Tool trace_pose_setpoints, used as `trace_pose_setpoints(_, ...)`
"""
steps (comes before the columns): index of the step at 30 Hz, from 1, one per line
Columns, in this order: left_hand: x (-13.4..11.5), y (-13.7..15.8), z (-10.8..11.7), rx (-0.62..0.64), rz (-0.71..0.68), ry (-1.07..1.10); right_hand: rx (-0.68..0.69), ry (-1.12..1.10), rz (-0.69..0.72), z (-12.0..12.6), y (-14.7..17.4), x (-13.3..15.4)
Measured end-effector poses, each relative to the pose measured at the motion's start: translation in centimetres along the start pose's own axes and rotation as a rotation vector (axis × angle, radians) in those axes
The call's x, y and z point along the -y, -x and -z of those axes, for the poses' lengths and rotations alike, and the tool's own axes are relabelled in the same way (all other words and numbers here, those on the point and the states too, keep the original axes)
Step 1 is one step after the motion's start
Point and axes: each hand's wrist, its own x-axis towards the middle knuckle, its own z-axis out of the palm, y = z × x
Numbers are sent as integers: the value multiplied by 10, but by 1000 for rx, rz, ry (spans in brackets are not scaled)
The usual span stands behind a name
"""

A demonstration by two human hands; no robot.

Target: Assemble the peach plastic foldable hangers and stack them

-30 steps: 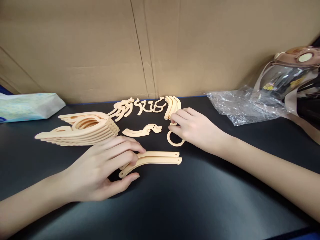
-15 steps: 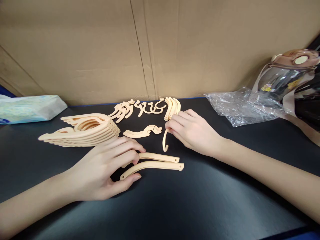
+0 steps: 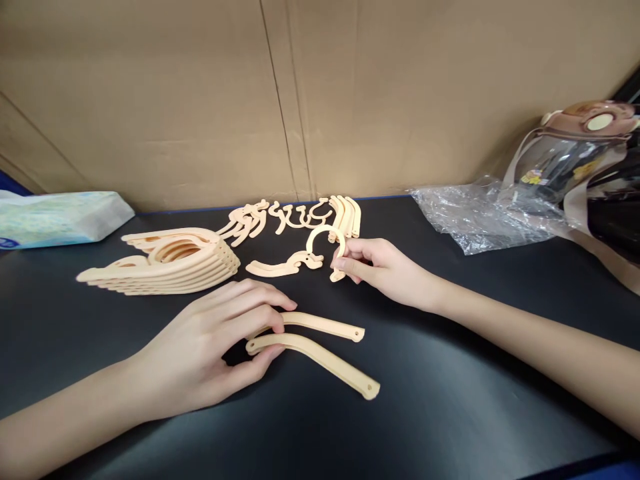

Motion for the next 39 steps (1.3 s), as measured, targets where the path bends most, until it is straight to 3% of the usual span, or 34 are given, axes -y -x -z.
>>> trace_pose_setpoints(8,2,-4,7,-100,100,229,68,-11,12,1,-1,-2)
trace_pose_setpoints(14,4,-6,10,-150,333,520,105,-6,-13,1,-1,-2)
trace_pose_setpoints(19,1,-7,14,-115,476,804,114,-29,-29,2,0,-1)
trace_pose_setpoints(23,-3,-11,17,-144,590,874,119,-43,-39,2,0,-2)
trace_pose_setpoints(26,-4,-12,17,-93,660,929,128,-38,-38,2,0,-3)
trace_pose_setpoints(29,-6,-10,16,-21,619,750,128,-26,-36,2,0,-5)
trace_pose_setpoints(34,-6,-3,12,-4,444,78,129,-22,-35,2,-1,-6)
trace_pose_setpoints(39,-1,-2,6,-3,379,-84,120,-73,-46,0,-1,-3)
